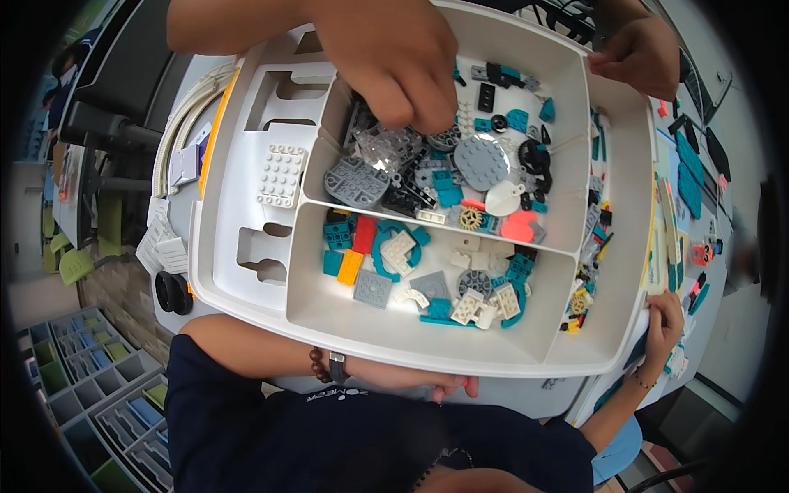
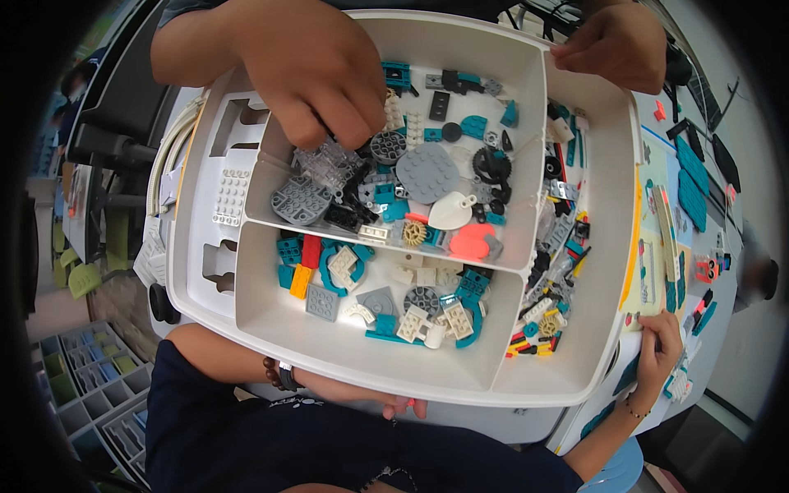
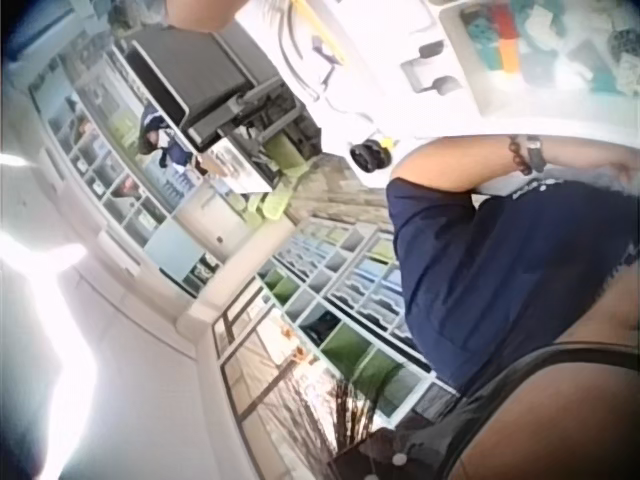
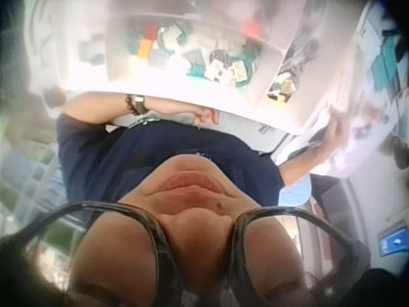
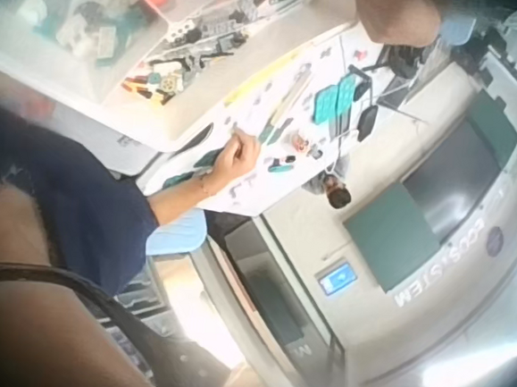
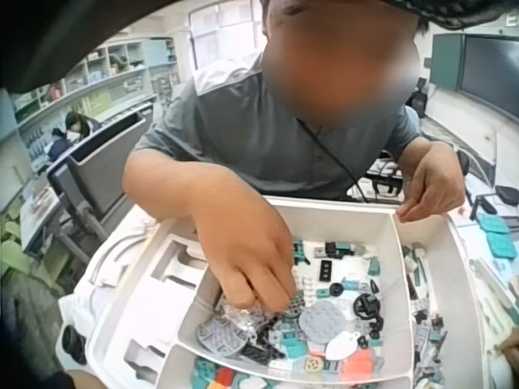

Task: The person assembles small plastic building blocks by hand, selecting pieces from a compartmentalized tray and connecting them into small structures. They occasionally place assembled pieces on the table and continue adding components.

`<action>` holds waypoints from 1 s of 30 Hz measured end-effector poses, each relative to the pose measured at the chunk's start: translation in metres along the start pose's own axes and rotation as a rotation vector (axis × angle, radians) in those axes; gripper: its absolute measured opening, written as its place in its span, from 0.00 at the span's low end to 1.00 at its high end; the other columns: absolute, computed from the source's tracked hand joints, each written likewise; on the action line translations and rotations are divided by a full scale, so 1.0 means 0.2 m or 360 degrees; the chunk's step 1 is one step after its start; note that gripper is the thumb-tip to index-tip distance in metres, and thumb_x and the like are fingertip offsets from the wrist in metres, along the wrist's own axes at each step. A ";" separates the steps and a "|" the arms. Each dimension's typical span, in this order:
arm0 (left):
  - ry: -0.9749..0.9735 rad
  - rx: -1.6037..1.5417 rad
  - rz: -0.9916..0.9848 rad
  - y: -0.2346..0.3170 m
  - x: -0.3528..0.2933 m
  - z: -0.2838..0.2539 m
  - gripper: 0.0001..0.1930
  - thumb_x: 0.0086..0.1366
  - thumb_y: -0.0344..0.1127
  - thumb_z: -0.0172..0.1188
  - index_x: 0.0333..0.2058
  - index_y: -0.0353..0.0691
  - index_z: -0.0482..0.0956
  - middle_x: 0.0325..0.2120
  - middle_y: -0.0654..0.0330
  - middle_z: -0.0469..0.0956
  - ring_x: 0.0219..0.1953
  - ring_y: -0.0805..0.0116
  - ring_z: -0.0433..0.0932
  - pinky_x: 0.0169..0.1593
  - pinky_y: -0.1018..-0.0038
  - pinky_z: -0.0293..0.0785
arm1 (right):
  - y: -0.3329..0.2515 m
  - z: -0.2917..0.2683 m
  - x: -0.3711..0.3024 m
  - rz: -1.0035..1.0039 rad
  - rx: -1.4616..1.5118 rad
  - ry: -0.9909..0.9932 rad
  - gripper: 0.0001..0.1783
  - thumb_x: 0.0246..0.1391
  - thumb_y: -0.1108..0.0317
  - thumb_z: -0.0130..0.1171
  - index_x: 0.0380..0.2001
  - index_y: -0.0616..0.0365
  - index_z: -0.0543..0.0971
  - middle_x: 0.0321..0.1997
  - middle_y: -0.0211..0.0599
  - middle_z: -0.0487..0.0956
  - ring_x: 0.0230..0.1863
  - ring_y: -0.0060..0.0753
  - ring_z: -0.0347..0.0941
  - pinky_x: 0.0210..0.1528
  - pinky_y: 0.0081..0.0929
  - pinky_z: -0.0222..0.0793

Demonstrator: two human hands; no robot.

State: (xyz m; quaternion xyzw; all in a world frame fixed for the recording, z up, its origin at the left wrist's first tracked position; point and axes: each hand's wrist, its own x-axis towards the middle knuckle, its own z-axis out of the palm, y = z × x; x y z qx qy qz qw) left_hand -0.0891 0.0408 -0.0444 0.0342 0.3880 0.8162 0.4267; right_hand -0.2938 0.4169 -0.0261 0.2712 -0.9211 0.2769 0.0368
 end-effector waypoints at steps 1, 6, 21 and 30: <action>-0.0005 -0.0009 0.0009 0.00 0.00 -0.01 0.10 0.65 0.34 0.47 0.40 0.35 0.72 0.36 0.60 0.74 0.30 0.78 0.71 0.37 0.81 0.70 | 0.00 0.00 0.00 -0.0001 -0.0001 0.0007 0.04 0.42 0.83 0.49 0.23 0.66 0.73 0.25 0.40 0.70 0.31 0.34 0.68 0.53 0.31 0.58; -0.0028 -0.0066 0.0034 -0.01 -0.01 -0.02 0.10 0.65 0.34 0.47 0.40 0.35 0.72 0.36 0.60 0.74 0.30 0.78 0.71 0.37 0.81 0.70 | 0.03 0.02 0.00 -0.0016 0.0013 0.0016 0.05 0.41 0.84 0.47 0.22 0.66 0.73 0.23 0.38 0.69 0.31 0.35 0.67 0.53 0.33 0.57; -0.0074 -0.0196 0.0056 0.02 -0.03 -0.06 0.10 0.65 0.34 0.47 0.39 0.35 0.72 0.35 0.61 0.74 0.30 0.78 0.71 0.37 0.81 0.70 | 0.06 0.00 -0.03 -0.0052 -0.0035 -0.0019 0.04 0.43 0.83 0.48 0.23 0.66 0.72 0.26 0.38 0.70 0.33 0.33 0.66 0.56 0.38 0.54; -0.0008 0.0061 0.0095 -0.04 0.03 0.02 0.10 0.65 0.34 0.45 0.38 0.34 0.72 0.35 0.58 0.73 0.30 0.76 0.71 0.40 0.79 0.70 | -0.48 -0.04 0.03 -0.0345 0.0426 0.0122 0.07 0.43 0.76 0.51 0.29 0.66 0.74 0.31 0.40 0.73 0.35 0.35 0.69 0.52 0.39 0.60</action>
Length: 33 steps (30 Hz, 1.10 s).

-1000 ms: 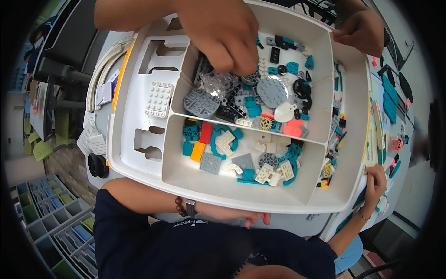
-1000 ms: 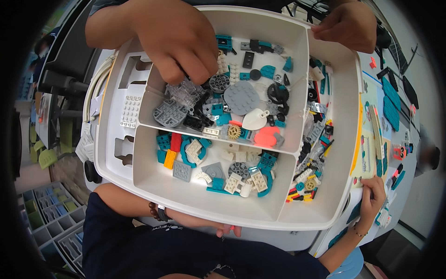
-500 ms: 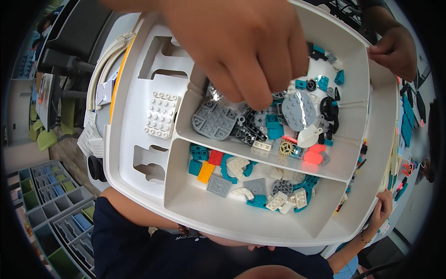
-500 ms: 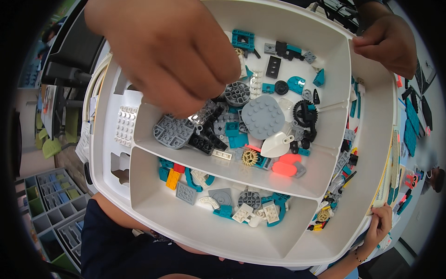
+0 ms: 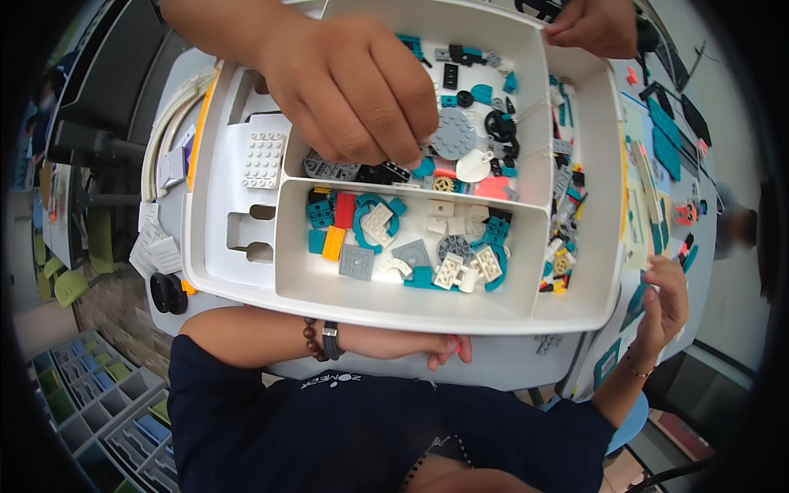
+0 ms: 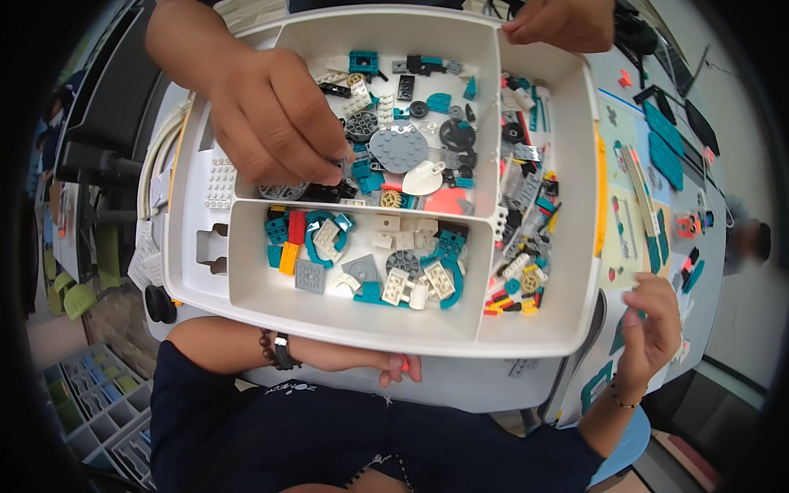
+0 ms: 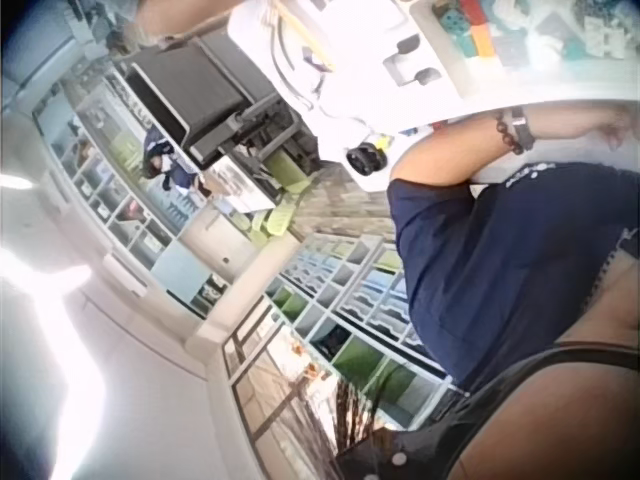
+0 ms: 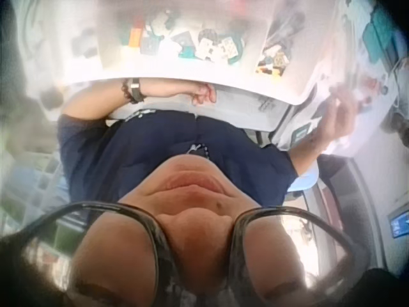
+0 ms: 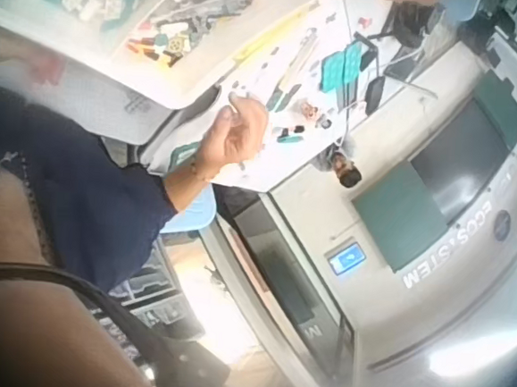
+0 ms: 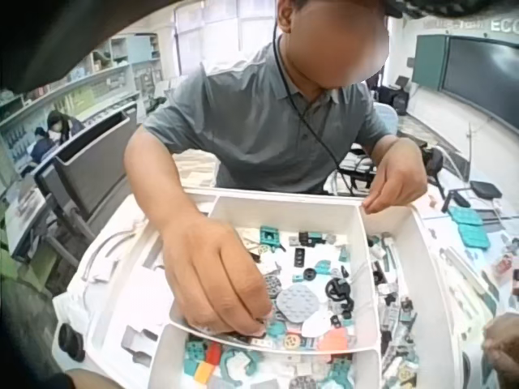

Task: The person assembles small plastic building blocks by hand, selecting pieces from a compartmentalized tray and connecting them into small structures. They occasionally place assembled pieces on the table and continue adding components.

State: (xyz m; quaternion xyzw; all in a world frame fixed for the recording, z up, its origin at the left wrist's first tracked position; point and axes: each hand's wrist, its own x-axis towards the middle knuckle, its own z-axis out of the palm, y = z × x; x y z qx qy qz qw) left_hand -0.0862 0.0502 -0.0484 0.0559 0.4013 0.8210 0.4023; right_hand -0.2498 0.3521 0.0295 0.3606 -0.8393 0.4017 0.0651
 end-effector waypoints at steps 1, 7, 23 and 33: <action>-0.0027 0.0078 -0.0081 0.02 0.00 -0.01 0.12 0.66 0.35 0.45 0.39 0.32 0.72 0.36 0.58 0.73 0.30 0.75 0.71 0.40 0.78 0.70 | -0.12 0.03 0.05 0.0001 0.0166 -0.0119 0.09 0.42 0.76 0.50 0.30 0.66 0.74 0.32 0.40 0.73 0.34 0.35 0.69 0.51 0.38 0.61; -0.0044 0.0048 -0.0077 0.00 0.00 0.02 0.16 0.65 0.42 0.46 0.41 0.35 0.71 0.35 0.63 0.71 0.34 0.78 0.68 0.45 0.78 0.66 | -0.48 0.42 0.46 0.0367 0.0910 -0.0673 0.18 0.48 0.66 0.57 0.42 0.64 0.72 0.39 0.36 0.74 0.42 0.24 0.71 0.47 0.22 0.65; 0.0067 0.0270 0.0010 -0.03 -0.01 0.09 0.16 0.60 0.38 0.53 0.44 0.37 0.67 0.34 0.64 0.68 0.38 0.74 0.72 0.46 0.76 0.68 | -0.49 0.76 0.57 0.0543 0.1438 -0.0647 0.19 0.46 0.66 0.61 0.37 0.70 0.73 0.33 0.44 0.77 0.31 0.29 0.77 0.34 0.19 0.74; 0.0028 0.0644 0.0179 0.04 -0.01 0.28 0.10 0.56 0.26 0.58 0.37 0.34 0.69 0.35 0.60 0.72 0.40 0.75 0.72 0.45 0.77 0.68 | -0.61 0.23 -0.18 0.0036 0.1011 -0.0374 0.10 0.47 0.71 0.59 0.35 0.62 0.77 0.33 0.37 0.78 0.32 0.23 0.76 0.39 0.19 0.72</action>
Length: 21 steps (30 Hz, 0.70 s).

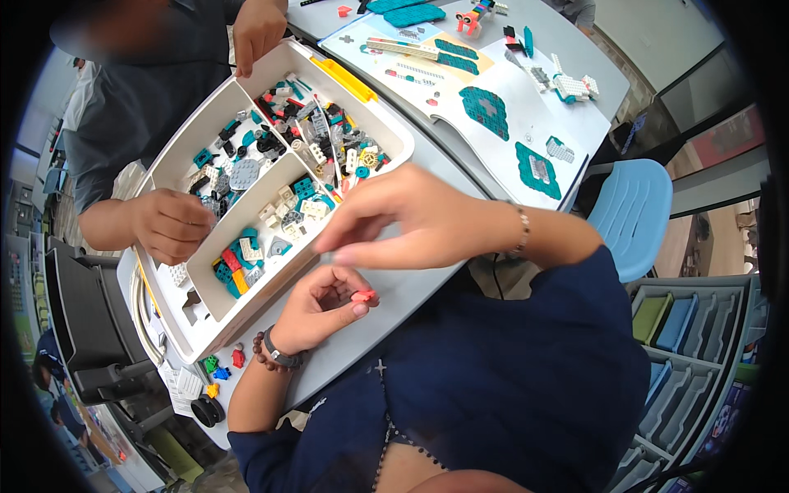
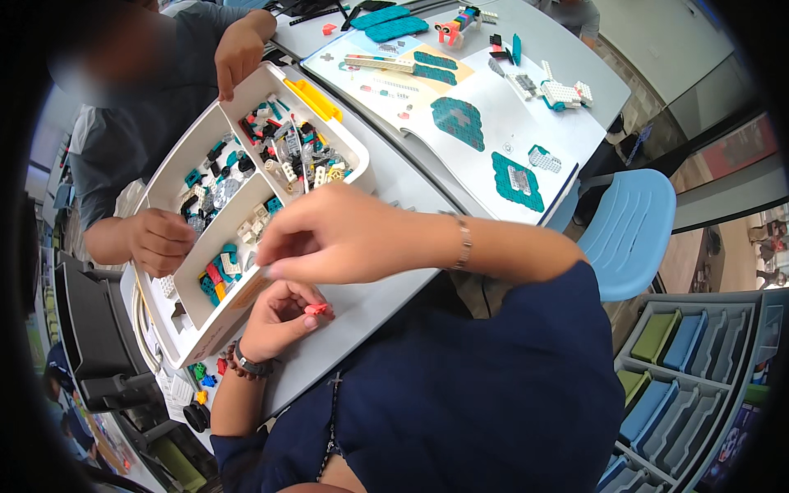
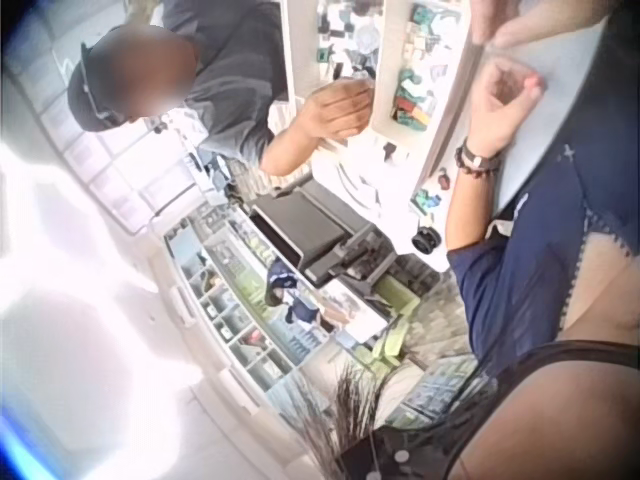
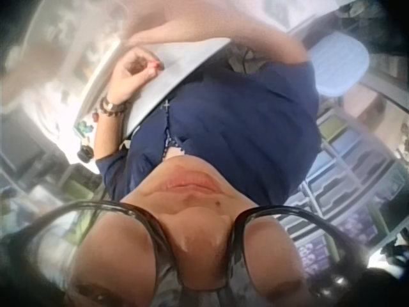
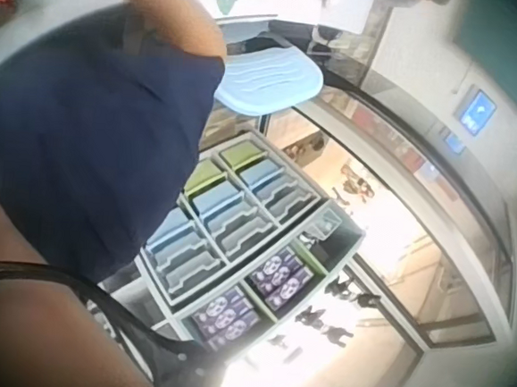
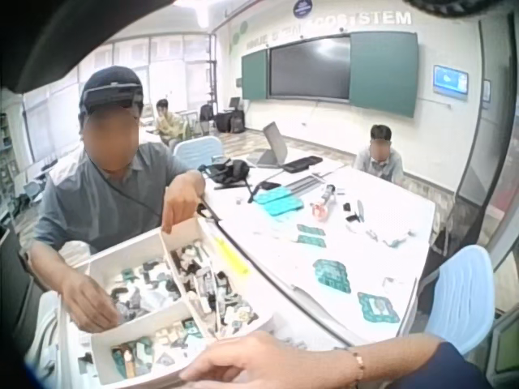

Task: The person assembles small plastic building blocks by hand, selecting pieces from a compartmentalized tray and connecting them into small structures. They occasionally place assembled pieces on the table and continue adding components.

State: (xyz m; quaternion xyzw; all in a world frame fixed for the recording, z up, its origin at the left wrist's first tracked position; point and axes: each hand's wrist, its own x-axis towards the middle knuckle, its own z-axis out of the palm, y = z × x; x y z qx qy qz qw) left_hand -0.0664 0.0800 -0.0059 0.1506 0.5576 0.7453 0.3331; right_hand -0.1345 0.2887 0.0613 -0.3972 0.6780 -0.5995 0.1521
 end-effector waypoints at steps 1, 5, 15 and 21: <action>0.0023 0.0035 0.0087 0.03 0.02 0.03 0.10 0.56 0.26 0.58 0.37 0.34 0.69 0.35 0.60 0.73 0.40 0.74 0.71 0.45 0.77 0.68 | 0.01 -0.03 -0.07 0.0041 0.0072 0.0106 0.10 0.48 0.72 0.59 0.35 0.63 0.77 0.33 0.38 0.78 0.33 0.24 0.76 0.38 0.19 0.72; 0.0107 0.0348 0.0448 0.13 0.11 0.09 0.11 0.54 0.24 0.59 0.37 0.33 0.74 0.34 0.57 0.73 0.38 0.71 0.72 0.44 0.76 0.67 | 0.10 -0.06 -0.24 0.0259 0.0561 0.0548 0.11 0.48 0.75 0.58 0.37 0.66 0.75 0.34 0.39 0.77 0.33 0.25 0.75 0.38 0.21 0.73; 0.0680 0.0744 0.0851 0.27 0.38 0.17 0.14 0.53 0.23 0.59 0.39 0.30 0.69 0.32 0.57 0.75 0.39 0.73 0.74 0.45 0.77 0.69 | 0.30 -0.05 -0.26 0.0157 0.0936 0.1116 0.11 0.50 0.74 0.57 0.37 0.67 0.74 0.32 0.39 0.77 0.31 0.25 0.75 0.36 0.20 0.73; 0.0654 0.1157 0.0784 0.23 0.36 0.07 0.13 0.53 0.24 0.59 0.39 0.30 0.71 0.36 0.56 0.74 0.38 0.72 0.74 0.44 0.76 0.71 | 0.30 -0.06 -0.21 0.0135 0.1035 0.1121 0.11 0.49 0.74 0.57 0.37 0.67 0.74 0.32 0.39 0.77 0.31 0.25 0.75 0.35 0.20 0.74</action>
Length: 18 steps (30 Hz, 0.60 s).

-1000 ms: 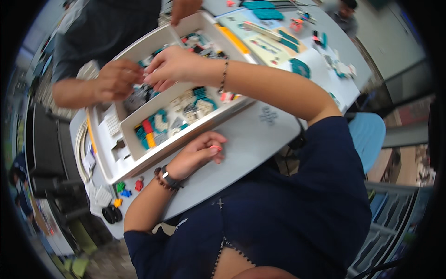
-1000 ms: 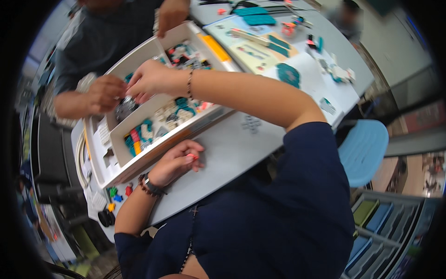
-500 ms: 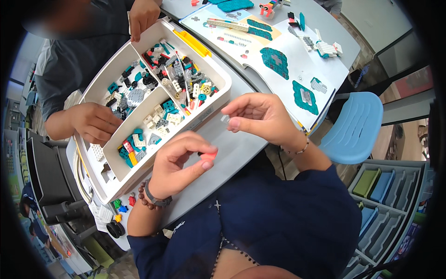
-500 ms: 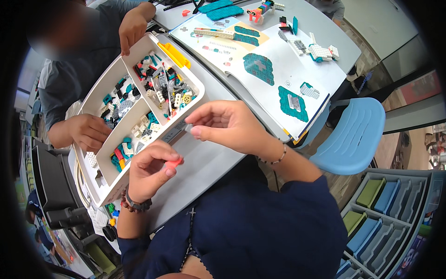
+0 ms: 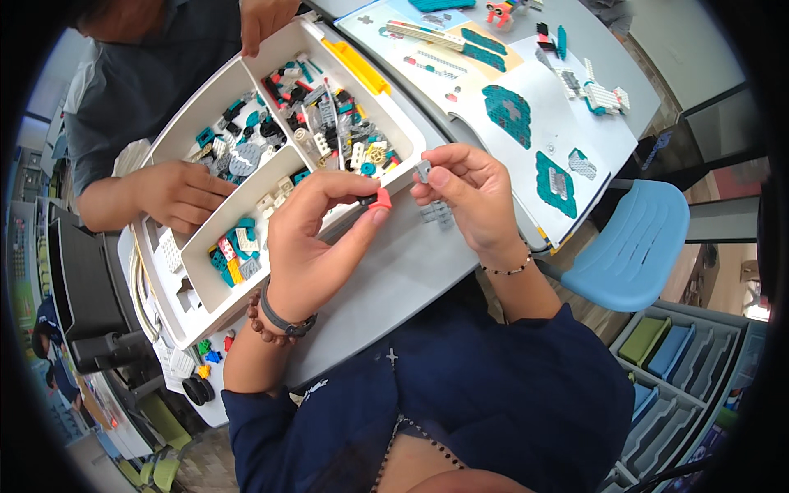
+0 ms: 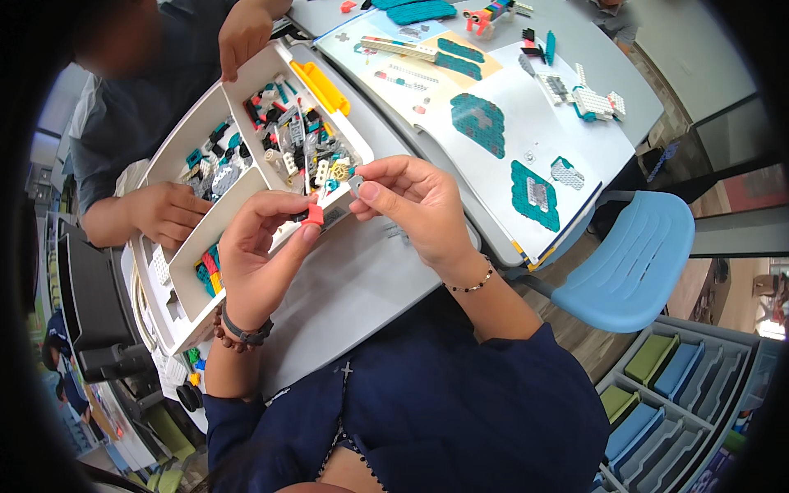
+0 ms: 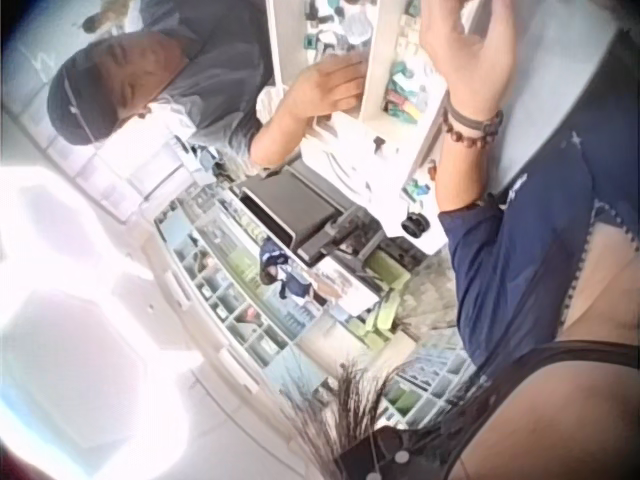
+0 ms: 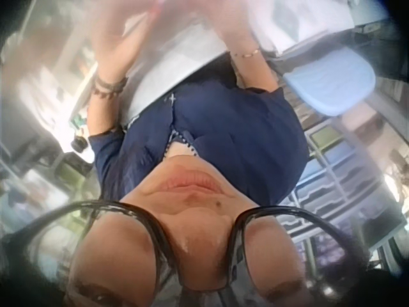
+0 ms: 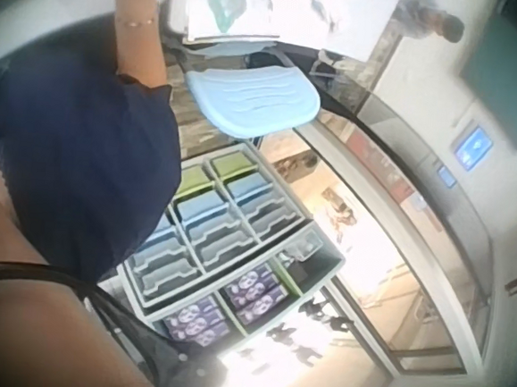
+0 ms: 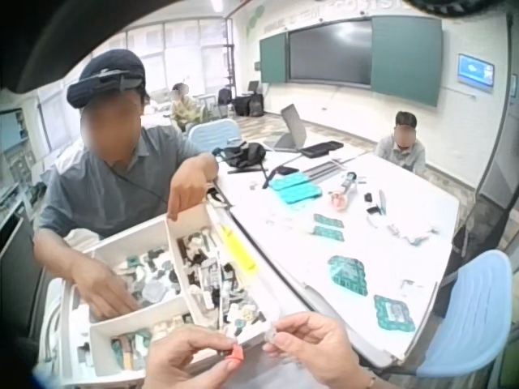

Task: The person assembles small plastic building blocks by hand, selecting pieces from a compartmentalized tray and connecting them into small structures. They occasionally place assembled pieces on the table and continue adding components.

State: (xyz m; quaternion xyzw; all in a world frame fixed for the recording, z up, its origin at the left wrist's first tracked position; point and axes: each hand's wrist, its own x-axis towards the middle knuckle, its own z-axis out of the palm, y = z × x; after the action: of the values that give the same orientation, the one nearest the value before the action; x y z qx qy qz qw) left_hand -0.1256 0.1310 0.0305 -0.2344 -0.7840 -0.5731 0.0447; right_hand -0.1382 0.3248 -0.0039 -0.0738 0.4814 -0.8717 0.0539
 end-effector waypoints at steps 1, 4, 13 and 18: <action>0.0027 -0.0111 -0.0032 0.00 0.00 0.00 0.13 0.53 0.23 0.59 0.39 0.30 0.72 0.36 0.56 0.74 0.39 0.72 0.74 0.44 0.76 0.71 | 0.01 0.01 0.01 -0.0015 -0.0004 -0.0011 0.11 0.49 0.75 0.57 0.38 0.67 0.73 0.32 0.39 0.77 0.31 0.25 0.75 0.35 0.20 0.74; 0.0063 -0.0497 -0.0177 0.04 0.00 0.00 0.13 0.55 0.23 0.57 0.41 0.30 0.71 0.38 0.57 0.73 0.42 0.72 0.73 0.48 0.76 0.69 | 0.00 0.05 0.01 -0.0097 -0.0072 -0.0058 0.12 0.49 0.75 0.57 0.38 0.67 0.73 0.32 0.39 0.77 0.32 0.25 0.75 0.35 0.20 0.74; 0.0206 -0.0886 -0.0166 0.05 -0.02 -0.05 0.16 0.56 0.25 0.58 0.44 0.32 0.70 0.38 0.59 0.72 0.43 0.72 0.72 0.48 0.75 0.68 | -0.07 0.18 0.00 -0.0237 -0.0282 -0.0178 0.14 0.50 0.74 0.57 0.41 0.68 0.73 0.32 0.40 0.77 0.31 0.24 0.75 0.35 0.21 0.73; 0.0127 -0.0561 -0.0120 0.04 -0.03 -0.09 0.09 0.58 0.30 0.58 0.37 0.33 0.75 0.34 0.60 0.71 0.36 0.76 0.71 0.42 0.79 0.68 | -0.06 0.21 0.00 -0.0162 -0.0155 -0.0202 0.13 0.51 0.73 0.55 0.41 0.67 0.73 0.32 0.40 0.78 0.31 0.24 0.75 0.35 0.21 0.73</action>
State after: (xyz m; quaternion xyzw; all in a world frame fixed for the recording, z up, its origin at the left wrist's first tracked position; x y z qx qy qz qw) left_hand -0.1209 0.1152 0.0414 -0.1860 -0.6772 -0.7118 0.0125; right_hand -0.1312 0.2957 0.0286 -0.1558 0.5144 -0.8425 0.0362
